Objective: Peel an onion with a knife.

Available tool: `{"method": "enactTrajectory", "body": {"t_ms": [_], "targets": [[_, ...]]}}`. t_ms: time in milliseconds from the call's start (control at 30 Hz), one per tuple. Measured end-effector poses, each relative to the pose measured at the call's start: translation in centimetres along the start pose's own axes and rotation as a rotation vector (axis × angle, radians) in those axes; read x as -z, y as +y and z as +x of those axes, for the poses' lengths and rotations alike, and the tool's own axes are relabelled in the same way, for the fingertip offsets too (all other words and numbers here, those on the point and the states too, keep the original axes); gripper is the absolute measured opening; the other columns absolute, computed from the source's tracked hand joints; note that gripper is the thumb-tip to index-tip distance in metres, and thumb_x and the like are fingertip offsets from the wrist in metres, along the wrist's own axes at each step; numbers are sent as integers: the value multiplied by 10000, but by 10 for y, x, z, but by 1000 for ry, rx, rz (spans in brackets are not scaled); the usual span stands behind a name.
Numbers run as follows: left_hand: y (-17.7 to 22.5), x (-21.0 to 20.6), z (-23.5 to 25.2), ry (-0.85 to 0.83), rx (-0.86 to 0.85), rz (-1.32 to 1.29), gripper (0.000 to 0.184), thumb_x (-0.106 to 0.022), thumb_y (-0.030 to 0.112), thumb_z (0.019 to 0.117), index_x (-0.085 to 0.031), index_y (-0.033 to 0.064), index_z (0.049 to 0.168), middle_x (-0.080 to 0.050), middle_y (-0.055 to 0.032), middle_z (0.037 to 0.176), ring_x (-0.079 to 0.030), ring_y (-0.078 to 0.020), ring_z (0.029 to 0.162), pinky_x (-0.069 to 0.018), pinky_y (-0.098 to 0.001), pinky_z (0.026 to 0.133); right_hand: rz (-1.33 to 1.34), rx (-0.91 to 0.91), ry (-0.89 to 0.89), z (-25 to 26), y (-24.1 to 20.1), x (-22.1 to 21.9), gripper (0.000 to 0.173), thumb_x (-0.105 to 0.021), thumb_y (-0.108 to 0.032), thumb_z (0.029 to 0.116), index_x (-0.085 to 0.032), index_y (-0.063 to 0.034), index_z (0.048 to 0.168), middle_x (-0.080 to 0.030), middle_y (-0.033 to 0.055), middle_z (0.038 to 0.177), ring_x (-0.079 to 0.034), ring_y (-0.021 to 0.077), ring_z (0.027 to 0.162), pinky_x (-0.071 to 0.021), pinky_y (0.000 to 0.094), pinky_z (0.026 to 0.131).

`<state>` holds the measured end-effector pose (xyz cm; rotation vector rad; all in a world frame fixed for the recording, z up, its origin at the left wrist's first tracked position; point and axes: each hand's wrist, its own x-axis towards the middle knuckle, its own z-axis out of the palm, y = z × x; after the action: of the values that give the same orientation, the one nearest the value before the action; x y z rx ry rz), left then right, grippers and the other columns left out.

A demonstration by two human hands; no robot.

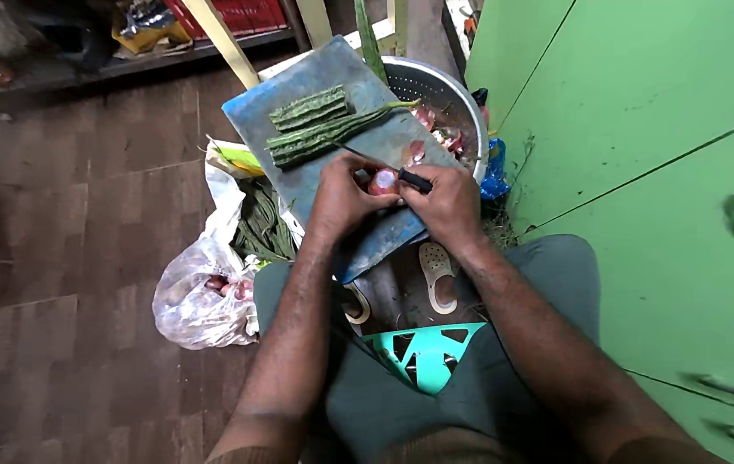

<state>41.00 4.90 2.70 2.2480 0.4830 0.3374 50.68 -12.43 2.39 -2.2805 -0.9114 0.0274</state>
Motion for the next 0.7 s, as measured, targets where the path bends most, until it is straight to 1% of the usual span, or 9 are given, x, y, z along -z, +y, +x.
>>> {"method": "enactTrajectory", "body": {"t_ms": [67,167,233,300,367,467,567,633,700], "targets": [[-3,-1,1,1,-10,9,521,-959,362,642,-752,203,1092,-691,-12,1108,-680,-96,801,-620,-323,746,-50,32,23,0,-3,-1,205,-654,-444,944,-796,-319,1024,-750,-49,834,-703,159,746,-534,492,627],[-6,-2,3,5,-38,10,506,-949,344,649,-753,199,1092,-701,0,1100,-677,-89,797,-615,-328,754,-155,54,9,5,-9,2,232,-655,-457,917,-794,-294,1007,-745,-25,819,-703,187,739,-523,502,617],[-7,-2,4,-1,-31,3,507,-947,361,642,-754,212,1087,-708,17,1101,-681,-80,801,-616,-329,759,-216,50,-43,12,-15,7,237,-661,-460,902,-771,-256,954,-721,2,797,-690,218,727,-509,517,598],[-9,-2,4,-8,-34,-42,508,-964,348,634,-758,198,1074,-702,8,1112,-682,-82,794,-619,-319,750,-276,41,-126,22,-21,14,251,-665,-459,892,-761,-238,961,-724,30,858,-700,253,794,-521,552,629],[-10,-2,4,-11,-35,-58,526,-968,357,625,-752,192,1075,-700,19,1126,-681,-74,798,-618,-305,750,-339,64,-187,29,-26,18,260,-662,-460,884,-747,-230,968,-726,35,901,-705,262,843,-527,557,644],[-11,0,5,-14,-33,-61,556,-974,373,607,-752,190,1083,-696,27,1127,-677,-69,812,-613,-302,750,-379,95,-206,35,-30,18,270,-676,-464,854,-739,-209,917,-717,35,845,-702,257,804,-516,544,621],[-14,0,6,-20,-36,-105,580,-988,399,584,-760,196,1077,-693,25,1130,-677,-69,808,-617,-295,743,-287,130,-208,41,-19,13,248,-697,-451,839,-714,-204,861,-680,2,759,-674,211,720,-513,513,593],[-17,1,7,-26,-54,-117,610,-978,433,601,-758,175,1108,-688,-7,1171,-691,-78,826,-626,-288,755,-139,122,-226,47,-5,7,223,-722,-424,843,-719,-201,857,-667,-24,738,-651,173,689,-524,491,603],[-19,2,7,-37,-58,-127,631,-979,423,611,-751,165,1140,-676,-24,1182,-688,-84,828,-624,-280,744,-20,91,-229,50,6,2,192,-739,-392,837,-724,-202,855,-661,-45,724,-637,137,659,-529,458,595]]}}
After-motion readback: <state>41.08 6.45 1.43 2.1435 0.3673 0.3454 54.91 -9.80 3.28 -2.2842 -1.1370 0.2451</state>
